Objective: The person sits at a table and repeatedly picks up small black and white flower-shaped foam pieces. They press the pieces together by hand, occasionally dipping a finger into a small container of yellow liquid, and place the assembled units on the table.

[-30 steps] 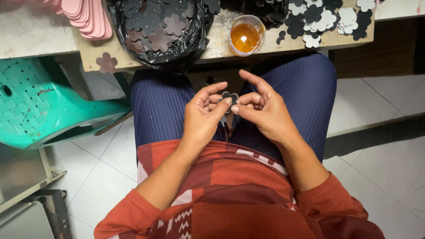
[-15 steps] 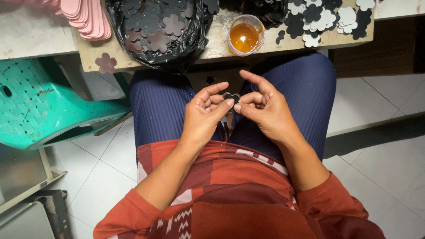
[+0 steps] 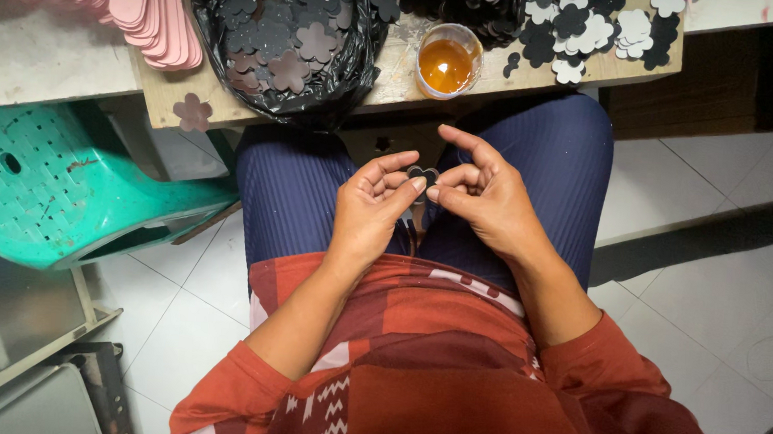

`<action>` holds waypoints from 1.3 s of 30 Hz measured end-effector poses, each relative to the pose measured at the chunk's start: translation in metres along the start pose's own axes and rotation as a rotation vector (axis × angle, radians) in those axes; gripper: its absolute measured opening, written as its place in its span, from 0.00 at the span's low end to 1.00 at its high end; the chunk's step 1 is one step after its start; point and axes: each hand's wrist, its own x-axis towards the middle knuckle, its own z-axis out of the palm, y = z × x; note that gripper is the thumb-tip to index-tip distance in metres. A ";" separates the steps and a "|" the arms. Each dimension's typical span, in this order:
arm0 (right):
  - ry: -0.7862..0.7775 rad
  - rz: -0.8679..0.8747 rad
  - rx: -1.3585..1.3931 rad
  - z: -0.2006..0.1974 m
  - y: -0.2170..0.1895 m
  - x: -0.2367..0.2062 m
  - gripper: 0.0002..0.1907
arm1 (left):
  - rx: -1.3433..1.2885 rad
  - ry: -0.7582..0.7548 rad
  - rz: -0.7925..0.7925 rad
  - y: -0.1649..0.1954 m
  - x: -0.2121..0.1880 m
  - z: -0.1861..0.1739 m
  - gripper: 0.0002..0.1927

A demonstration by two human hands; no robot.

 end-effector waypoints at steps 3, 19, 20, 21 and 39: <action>-0.002 -0.001 0.001 0.000 -0.001 0.001 0.38 | 0.011 0.005 -0.003 0.000 0.000 0.000 0.21; 0.036 0.013 0.031 -0.005 0.015 0.001 0.38 | -0.043 0.020 0.016 0.001 -0.003 -0.002 0.22; 0.037 0.013 0.031 -0.006 0.015 0.001 0.38 | -0.041 0.005 0.020 -0.001 -0.003 -0.001 0.23; 0.037 0.013 0.032 -0.006 0.015 0.002 0.38 | -0.038 -0.009 0.023 -0.002 -0.003 -0.001 0.24; 0.045 -0.001 0.013 -0.004 0.013 0.003 0.39 | -0.019 -0.007 -0.032 -0.002 -0.002 -0.004 0.27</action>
